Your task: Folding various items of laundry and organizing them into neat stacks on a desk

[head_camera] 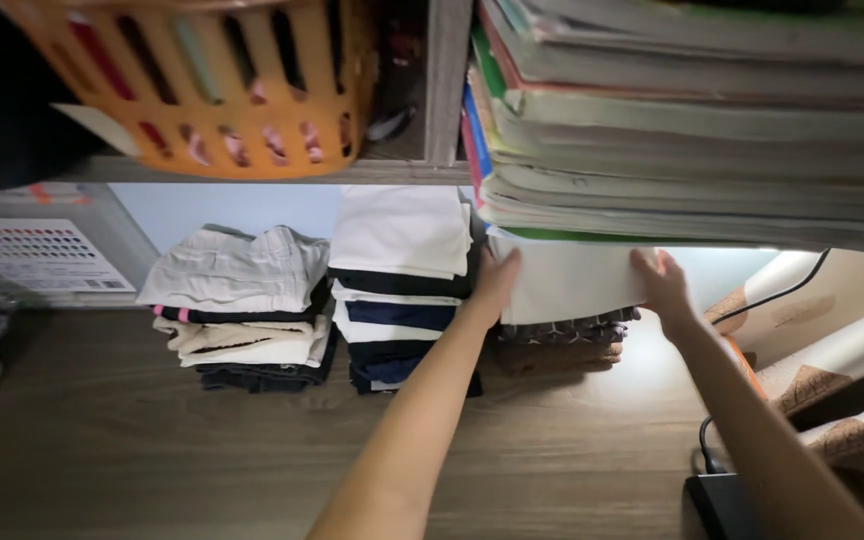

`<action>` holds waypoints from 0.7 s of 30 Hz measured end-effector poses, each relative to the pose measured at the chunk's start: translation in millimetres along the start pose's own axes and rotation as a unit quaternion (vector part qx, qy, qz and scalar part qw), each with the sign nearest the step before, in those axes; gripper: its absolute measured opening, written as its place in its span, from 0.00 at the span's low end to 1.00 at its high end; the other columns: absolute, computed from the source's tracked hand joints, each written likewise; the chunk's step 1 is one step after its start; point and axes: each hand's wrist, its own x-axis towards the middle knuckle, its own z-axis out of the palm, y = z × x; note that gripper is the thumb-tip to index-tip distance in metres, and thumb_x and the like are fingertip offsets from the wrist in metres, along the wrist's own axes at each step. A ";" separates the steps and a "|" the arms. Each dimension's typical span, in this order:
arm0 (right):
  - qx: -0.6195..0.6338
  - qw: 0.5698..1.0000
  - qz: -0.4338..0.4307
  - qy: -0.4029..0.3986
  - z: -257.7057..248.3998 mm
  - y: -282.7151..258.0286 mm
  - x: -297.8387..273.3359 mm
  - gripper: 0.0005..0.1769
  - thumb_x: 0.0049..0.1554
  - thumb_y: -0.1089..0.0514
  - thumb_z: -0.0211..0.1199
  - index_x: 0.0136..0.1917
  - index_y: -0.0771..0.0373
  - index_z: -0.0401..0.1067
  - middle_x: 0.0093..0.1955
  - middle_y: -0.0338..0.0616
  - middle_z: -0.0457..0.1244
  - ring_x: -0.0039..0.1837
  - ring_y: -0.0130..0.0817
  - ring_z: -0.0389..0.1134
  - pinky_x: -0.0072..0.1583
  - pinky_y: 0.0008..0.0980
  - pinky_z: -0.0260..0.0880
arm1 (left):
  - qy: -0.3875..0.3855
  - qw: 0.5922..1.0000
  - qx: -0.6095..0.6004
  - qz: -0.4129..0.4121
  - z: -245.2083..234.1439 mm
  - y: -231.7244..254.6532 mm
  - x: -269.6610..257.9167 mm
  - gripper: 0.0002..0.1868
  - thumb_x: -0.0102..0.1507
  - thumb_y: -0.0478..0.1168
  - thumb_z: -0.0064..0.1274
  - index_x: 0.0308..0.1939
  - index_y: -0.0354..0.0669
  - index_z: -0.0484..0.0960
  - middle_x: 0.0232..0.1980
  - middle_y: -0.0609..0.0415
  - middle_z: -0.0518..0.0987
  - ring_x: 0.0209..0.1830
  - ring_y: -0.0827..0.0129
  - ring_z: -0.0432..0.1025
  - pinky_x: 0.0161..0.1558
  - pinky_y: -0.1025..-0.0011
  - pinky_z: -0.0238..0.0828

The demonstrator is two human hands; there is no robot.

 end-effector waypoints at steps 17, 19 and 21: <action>-0.593 0.794 -0.137 0.011 82.8 -19.9 -53.6 0.25 0.59 0.32 0.37 0.56 0.41 0.69 0.63 0.33 0.58 0.72 0.45 0.48 0.69 0.58 0.45 | -0.114 0.776 0.584 0.210 7.1 -2.4 -55.0 0.31 0.65 0.59 0.25 0.65 0.46 0.62 0.69 0.44 0.59 0.71 0.52 0.49 0.68 0.52 0.36; -0.591 0.797 -0.127 -0.010 85.1 -30.2 -57.6 0.24 0.59 0.33 0.35 0.61 0.34 0.66 0.67 0.29 0.55 0.74 0.44 0.45 0.69 0.60 0.43 | -0.128 0.778 0.592 0.168 4.4 -1.9 -50.6 0.33 0.65 0.61 0.22 0.66 0.49 0.62 0.69 0.46 0.60 0.72 0.54 0.49 0.69 0.52 0.35; -0.576 0.805 -0.141 -0.003 83.8 -39.5 -61.6 0.24 0.59 0.33 0.38 0.63 0.33 0.65 0.70 0.30 0.53 0.75 0.46 0.43 0.70 0.61 0.38 | -0.162 0.761 0.606 0.164 3.9 3.7 -46.2 0.33 0.65 0.62 0.19 0.67 0.52 0.60 0.70 0.46 0.58 0.72 0.51 0.48 0.69 0.52 0.37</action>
